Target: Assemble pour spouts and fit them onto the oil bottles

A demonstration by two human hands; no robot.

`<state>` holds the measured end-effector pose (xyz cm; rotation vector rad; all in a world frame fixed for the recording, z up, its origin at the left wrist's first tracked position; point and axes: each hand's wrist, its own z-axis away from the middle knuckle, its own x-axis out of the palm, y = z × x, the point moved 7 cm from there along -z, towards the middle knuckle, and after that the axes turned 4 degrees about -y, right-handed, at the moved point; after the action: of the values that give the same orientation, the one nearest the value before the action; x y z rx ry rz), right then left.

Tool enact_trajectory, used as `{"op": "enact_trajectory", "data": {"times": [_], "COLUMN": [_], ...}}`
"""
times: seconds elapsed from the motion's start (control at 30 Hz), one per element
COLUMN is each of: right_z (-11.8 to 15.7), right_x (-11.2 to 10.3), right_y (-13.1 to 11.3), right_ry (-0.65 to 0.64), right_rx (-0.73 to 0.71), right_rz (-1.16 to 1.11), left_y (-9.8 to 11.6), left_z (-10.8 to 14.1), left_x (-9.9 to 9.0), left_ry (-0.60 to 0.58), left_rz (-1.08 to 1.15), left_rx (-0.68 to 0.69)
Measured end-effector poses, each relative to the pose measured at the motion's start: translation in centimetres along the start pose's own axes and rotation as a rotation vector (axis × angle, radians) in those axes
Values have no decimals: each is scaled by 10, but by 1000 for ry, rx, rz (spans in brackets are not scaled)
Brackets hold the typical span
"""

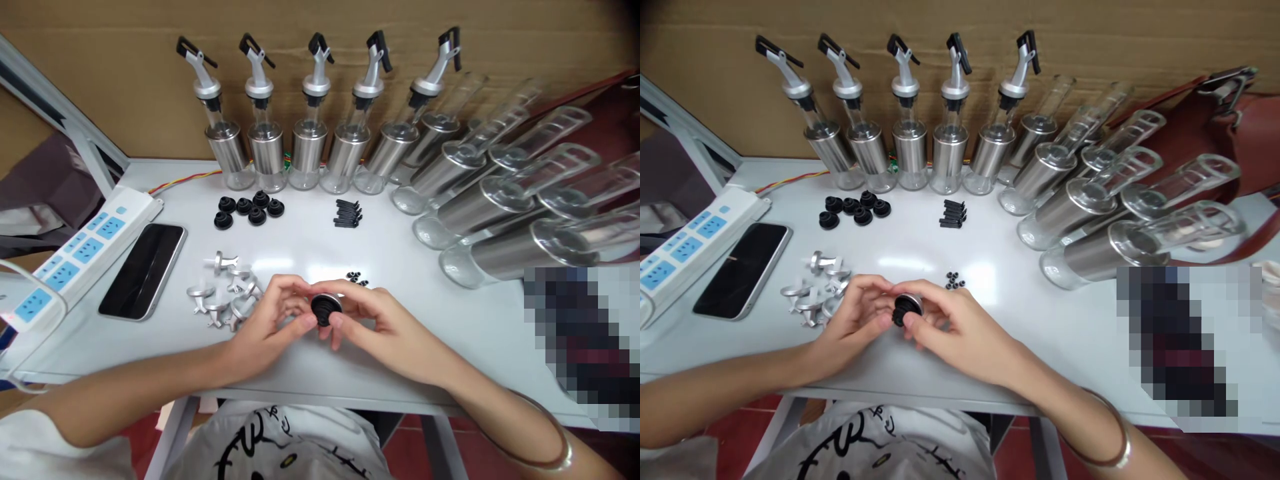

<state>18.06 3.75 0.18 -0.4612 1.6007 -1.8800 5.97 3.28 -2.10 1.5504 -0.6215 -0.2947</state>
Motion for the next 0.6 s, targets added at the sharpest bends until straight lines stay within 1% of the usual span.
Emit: {"op": "enact_trajectory", "data": {"times": [0.1, 0.23, 0.4, 0.6], "right_z": [0, 0, -2, 2], "right_x": [3, 6, 8, 10], "right_y": [1, 4, 4, 1], "right_ry": [-27, -64, -87, -97], "right_rx": [3, 23, 31, 46], "right_rz": [24, -49, -95, -33], "left_y": [2, 4, 4, 7], "left_z": [0, 1, 2, 2], "left_x": [2, 6, 4, 7], "left_ry": [-19, -66, -57, -108], "left_rz": [7, 1, -49, -120], "left_rx": [-13, -23, -66, -55]}}
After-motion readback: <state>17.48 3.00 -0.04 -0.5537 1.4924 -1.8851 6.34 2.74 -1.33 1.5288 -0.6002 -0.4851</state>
